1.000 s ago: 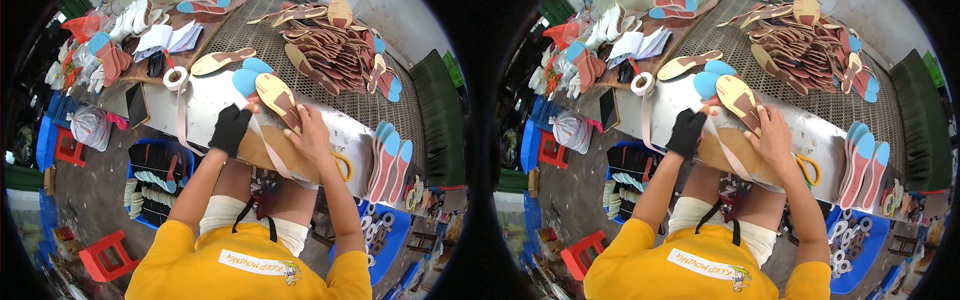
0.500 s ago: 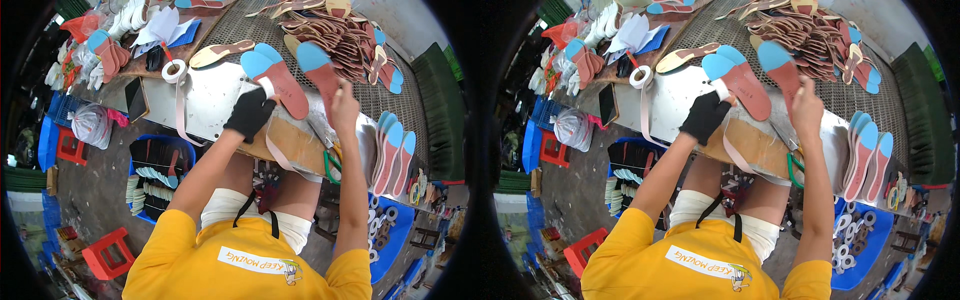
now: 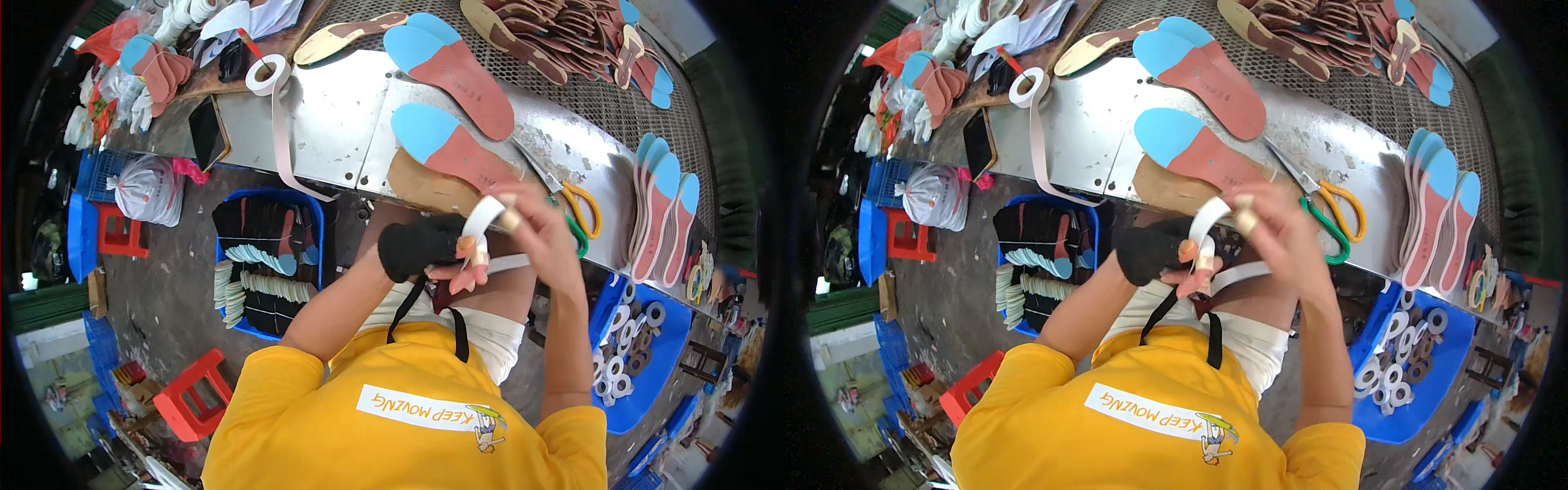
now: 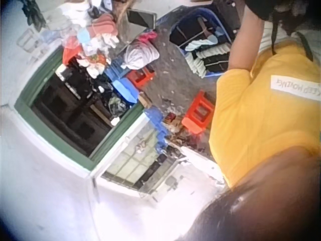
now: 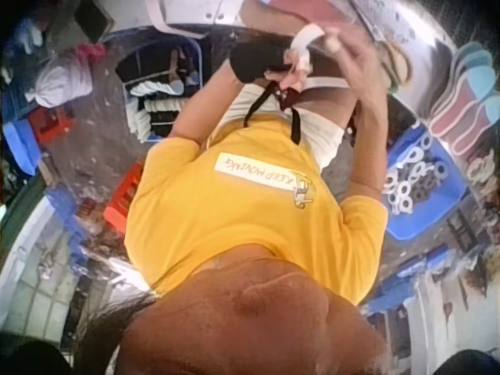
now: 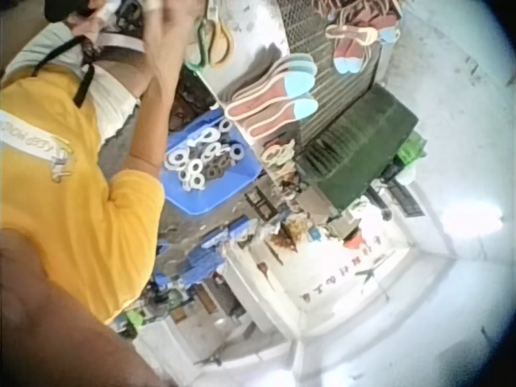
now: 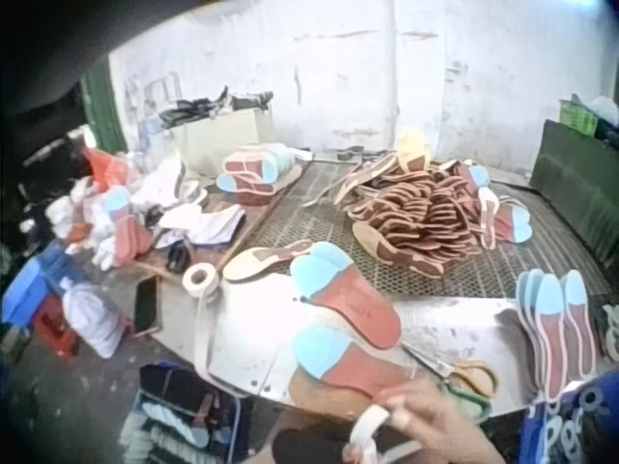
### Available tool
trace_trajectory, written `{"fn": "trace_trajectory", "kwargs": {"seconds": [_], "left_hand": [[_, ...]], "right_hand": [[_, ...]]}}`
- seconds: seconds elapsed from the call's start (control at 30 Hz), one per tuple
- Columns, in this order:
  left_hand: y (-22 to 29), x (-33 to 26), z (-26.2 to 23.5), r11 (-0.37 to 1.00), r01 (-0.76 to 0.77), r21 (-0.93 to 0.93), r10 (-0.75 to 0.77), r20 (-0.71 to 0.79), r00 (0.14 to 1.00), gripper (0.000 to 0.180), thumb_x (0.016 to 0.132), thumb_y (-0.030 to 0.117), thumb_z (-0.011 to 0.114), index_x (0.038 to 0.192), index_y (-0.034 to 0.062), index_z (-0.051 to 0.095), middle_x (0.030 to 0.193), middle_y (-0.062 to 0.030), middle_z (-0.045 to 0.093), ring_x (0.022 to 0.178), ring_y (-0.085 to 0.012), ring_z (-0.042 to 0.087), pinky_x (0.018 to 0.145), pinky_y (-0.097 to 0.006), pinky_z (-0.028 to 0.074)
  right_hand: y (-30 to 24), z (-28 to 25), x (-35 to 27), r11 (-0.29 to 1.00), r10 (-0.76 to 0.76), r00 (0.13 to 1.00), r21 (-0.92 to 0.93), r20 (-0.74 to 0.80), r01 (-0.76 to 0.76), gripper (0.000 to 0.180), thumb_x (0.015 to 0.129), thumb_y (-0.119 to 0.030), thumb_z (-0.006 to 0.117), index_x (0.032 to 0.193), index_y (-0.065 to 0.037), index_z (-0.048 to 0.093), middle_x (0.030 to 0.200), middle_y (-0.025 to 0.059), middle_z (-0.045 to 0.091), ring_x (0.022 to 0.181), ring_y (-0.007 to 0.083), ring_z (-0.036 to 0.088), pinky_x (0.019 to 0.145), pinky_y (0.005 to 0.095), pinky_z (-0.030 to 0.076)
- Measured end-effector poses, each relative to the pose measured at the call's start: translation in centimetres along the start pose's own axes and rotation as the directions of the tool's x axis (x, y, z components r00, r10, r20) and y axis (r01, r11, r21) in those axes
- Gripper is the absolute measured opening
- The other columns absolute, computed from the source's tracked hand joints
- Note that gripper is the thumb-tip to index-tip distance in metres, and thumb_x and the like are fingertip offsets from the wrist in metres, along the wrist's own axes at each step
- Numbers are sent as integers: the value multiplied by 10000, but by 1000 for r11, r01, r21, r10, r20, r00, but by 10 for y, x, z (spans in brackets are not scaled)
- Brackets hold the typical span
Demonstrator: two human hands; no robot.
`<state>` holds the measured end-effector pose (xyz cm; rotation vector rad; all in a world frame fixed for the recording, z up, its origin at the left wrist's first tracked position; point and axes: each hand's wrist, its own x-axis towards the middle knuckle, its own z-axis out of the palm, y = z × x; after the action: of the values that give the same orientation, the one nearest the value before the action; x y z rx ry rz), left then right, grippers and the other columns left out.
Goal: Applying adhesive tape to shoe insoles and trimming the excess with scissors.
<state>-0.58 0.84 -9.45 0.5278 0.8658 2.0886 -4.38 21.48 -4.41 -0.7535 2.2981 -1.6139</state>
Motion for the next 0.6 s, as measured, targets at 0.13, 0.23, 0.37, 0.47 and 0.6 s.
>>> {"fn": "trace_trajectory", "kwargs": {"seconds": [0.13, 0.23, 0.37, 0.47, 0.6], "left_hand": [[-53, 25, 12, 915, -71, -397, 126, 113, 986, 337, 886, 299, 595, 851, -32, 647, 685, -146, 634, 391, -92, 436, 358, -203, 293], [-20, 21, 23, 972, 97, -213, -98, 7, 995, 301, 875, 262, 608, 975, -22, 616, 769, -118, 664, 427, -81, 483, 415, -216, 403], [39, 10, -20, 81, 160, 984, 653, -173, 737, 445, 750, 267, 742, 1115, 62, 592, 919, -94, 644, 751, -193, 617, 629, -288, 500], [102, 31, -22, -536, 449, 715, 606, -44, 794, 516, 663, 243, 760, 1129, 103, 590, 1018, -98, 602, 954, -266, 581, 756, -379, 501], [102, 32, -48, -533, 452, 715, 594, -65, 802, 368, 684, 223, 720, 1019, 100, 630, 947, -82, 603, 963, -273, 568, 783, -399, 482]], "right_hand": [[-7, 19, -22, 501, 138, 924, 779, 357, -376, 376, 835, -316, 697, 1061, -19, 651, 1260, 174, 548, 1198, 276, 509, 1045, 466, 363], [27, 9, -34, 572, -131, 989, 820, 63, 24, 200, 882, -234, 641, 915, -40, 672, 1106, 188, 634, 1043, 285, 597, 807, 360, 527], [13, -25, -55, 577, -2, 982, 802, -190, 156, 284, 878, -285, 645, 720, -56, 592, 640, 42, 562, 694, 230, 576, 866, 424, 468], [3, -18, -43, 773, 98, 987, 635, -128, 6, 215, 894, -226, 625, 802, -32, 608, 633, 21, 568, 625, 162, 567, 710, 309, 498], [-9, -18, -40, 907, 290, 956, 329, -33, -264, 141, 926, -116, 553, 1021, -18, 587, 751, 47, 642, 550, 40, 520, 473, 190, 399]]}}
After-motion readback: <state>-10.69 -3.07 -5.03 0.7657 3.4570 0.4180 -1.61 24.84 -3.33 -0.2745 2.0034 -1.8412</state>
